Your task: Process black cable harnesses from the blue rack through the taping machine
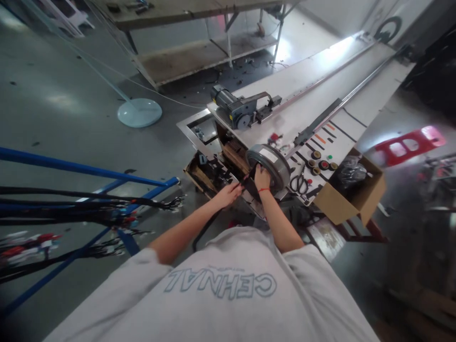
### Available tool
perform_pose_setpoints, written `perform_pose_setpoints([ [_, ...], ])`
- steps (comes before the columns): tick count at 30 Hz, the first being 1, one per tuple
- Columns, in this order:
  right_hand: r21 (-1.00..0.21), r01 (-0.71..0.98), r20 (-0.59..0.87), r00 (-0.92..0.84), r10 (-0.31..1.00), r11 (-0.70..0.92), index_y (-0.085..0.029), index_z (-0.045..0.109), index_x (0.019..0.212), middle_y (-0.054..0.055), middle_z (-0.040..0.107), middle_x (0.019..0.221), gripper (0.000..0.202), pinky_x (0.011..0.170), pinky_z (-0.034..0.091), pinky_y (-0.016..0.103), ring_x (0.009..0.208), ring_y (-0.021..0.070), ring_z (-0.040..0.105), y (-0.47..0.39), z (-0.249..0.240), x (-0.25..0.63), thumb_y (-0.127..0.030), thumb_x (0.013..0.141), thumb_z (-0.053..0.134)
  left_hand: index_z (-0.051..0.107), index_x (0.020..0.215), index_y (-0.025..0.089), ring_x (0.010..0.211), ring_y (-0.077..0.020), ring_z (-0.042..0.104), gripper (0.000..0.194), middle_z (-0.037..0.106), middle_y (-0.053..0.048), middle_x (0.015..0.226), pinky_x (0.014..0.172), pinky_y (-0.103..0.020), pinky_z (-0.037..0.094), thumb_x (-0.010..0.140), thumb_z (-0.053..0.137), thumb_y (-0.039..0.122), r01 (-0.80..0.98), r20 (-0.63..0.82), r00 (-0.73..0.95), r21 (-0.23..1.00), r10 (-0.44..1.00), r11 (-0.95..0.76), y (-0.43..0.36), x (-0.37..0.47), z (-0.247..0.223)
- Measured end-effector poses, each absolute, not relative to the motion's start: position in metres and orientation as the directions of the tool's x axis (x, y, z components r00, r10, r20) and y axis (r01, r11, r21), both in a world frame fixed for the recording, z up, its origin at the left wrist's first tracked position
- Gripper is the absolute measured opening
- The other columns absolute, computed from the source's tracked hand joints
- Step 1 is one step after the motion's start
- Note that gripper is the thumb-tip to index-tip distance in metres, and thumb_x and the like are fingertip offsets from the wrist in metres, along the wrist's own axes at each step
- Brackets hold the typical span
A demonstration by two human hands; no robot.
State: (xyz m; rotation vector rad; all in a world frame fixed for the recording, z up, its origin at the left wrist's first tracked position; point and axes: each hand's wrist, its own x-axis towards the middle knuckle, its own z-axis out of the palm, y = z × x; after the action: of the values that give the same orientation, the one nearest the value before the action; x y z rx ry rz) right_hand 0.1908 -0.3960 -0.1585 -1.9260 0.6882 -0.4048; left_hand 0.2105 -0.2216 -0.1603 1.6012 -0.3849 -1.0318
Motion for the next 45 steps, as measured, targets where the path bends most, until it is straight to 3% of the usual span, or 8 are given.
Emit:
perform_pose_setpoints([
  [8,-0.573,-0.439,-0.04,0.858,-0.512,-0.692,-0.015,0.058,0.084,0.017,0.058,0.109,0.013,0.1,0.036,0.046,0.112,0.03,0.051,-0.397,-0.174,0.157,-0.02,0.074,0.066,0.052,0.07,0.016,0.053,-0.0088,0.041,0.028,0.05,0.002,0.061,0.05,-0.022,0.031,0.09,0.043,0.034,-0.067,-0.196,0.597,0.954,-0.778,-0.292,-0.264,0.248,-0.159],
  [12,-0.585,-0.299,-0.002,0.93,-0.367,-0.754,-0.016,0.059,0.086,0.015,0.054,0.121,0.011,0.101,0.036,0.043,0.118,0.0272,0.048,-0.4,-0.178,0.152,-0.018,0.076,0.064,0.056,0.077,0.016,0.051,-0.0087,0.041,0.028,0.051,0.002,0.062,0.049,-0.021,0.032,0.089,0.046,0.039,-0.014,-0.228,0.557,0.959,-0.799,-0.284,-0.256,0.245,-0.169],
  [15,-0.606,-0.302,-0.003,0.926,-0.378,-0.735,-0.015,0.056,0.101,0.015,0.054,0.12,0.025,0.096,0.042,0.038,0.112,0.0243,0.053,-0.4,-0.179,0.147,-0.019,0.077,0.064,0.056,0.081,0.016,0.05,-0.0081,0.04,0.028,0.051,0.003,0.063,0.047,-0.02,0.032,0.088,0.047,0.042,0.033,-0.238,0.559,0.963,-0.794,-0.266,-0.254,0.243,-0.171],
  [24,-0.628,-0.365,-0.039,0.897,-0.44,-0.688,-0.017,0.059,0.091,0.01,0.062,0.103,0.018,0.09,0.045,0.036,0.099,0.0218,0.058,-0.404,-0.178,0.154,-0.022,0.076,0.067,0.054,0.082,0.016,0.046,-0.0064,0.036,0.031,0.048,0.004,0.062,0.043,-0.02,0.028,0.086,0.048,0.046,0.147,-0.277,0.524,0.961,-0.805,-0.235,-0.242,0.239,-0.163],
  [28,-0.621,-0.317,-0.053,0.929,-0.366,-0.717,-0.017,0.059,0.073,0.013,0.058,0.11,0.009,0.095,0.042,0.037,0.11,0.0242,0.054,-0.405,-0.175,0.154,-0.019,0.074,0.068,0.053,0.083,0.016,0.046,-0.0057,0.034,0.031,0.047,0.004,0.062,0.042,-0.019,0.028,0.085,0.05,0.047,0.22,-0.297,0.516,0.952,-0.804,-0.211,-0.241,0.239,-0.163],
  [32,-0.608,-0.29,0.018,0.926,-0.377,-0.74,-0.016,0.06,0.095,0.013,0.055,0.118,0.019,0.096,0.042,0.037,0.11,0.0234,0.054,-0.401,-0.173,0.146,-0.018,0.077,0.065,0.054,0.085,0.015,0.046,-0.0056,0.034,0.029,0.049,0.004,0.062,0.042,-0.019,0.027,0.084,0.053,0.044,0.27,-0.322,0.524,0.941,-0.789,-0.205,-0.242,0.241,-0.16],
  [35,-0.582,-0.285,0.028,0.929,-0.369,-0.761,-0.018,0.059,0.088,0.012,0.056,0.12,0.01,0.096,0.041,0.037,0.11,0.0236,0.054,-0.398,-0.173,0.144,-0.017,0.079,0.061,0.055,0.089,0.014,0.045,-0.0054,0.035,0.029,0.049,0.004,0.062,0.041,-0.019,0.025,0.084,0.053,0.042,0.296,-0.337,0.525,0.933,-0.781,-0.203,-0.242,0.241,-0.159],
  [45,-0.608,-0.323,0.029,0.904,-0.427,-0.725,-0.017,0.058,0.084,0.012,0.059,0.113,0.013,0.095,0.042,0.036,0.105,0.0228,0.055,-0.402,-0.178,0.149,-0.017,0.074,0.066,0.051,0.076,0.015,0.043,-0.0056,0.034,0.025,0.048,0.003,0.06,0.041,-0.02,0.027,0.086,0.052,0.039,0.193,-0.285,0.54,0.958,-0.792,-0.213,-0.252,0.265,-0.182],
])
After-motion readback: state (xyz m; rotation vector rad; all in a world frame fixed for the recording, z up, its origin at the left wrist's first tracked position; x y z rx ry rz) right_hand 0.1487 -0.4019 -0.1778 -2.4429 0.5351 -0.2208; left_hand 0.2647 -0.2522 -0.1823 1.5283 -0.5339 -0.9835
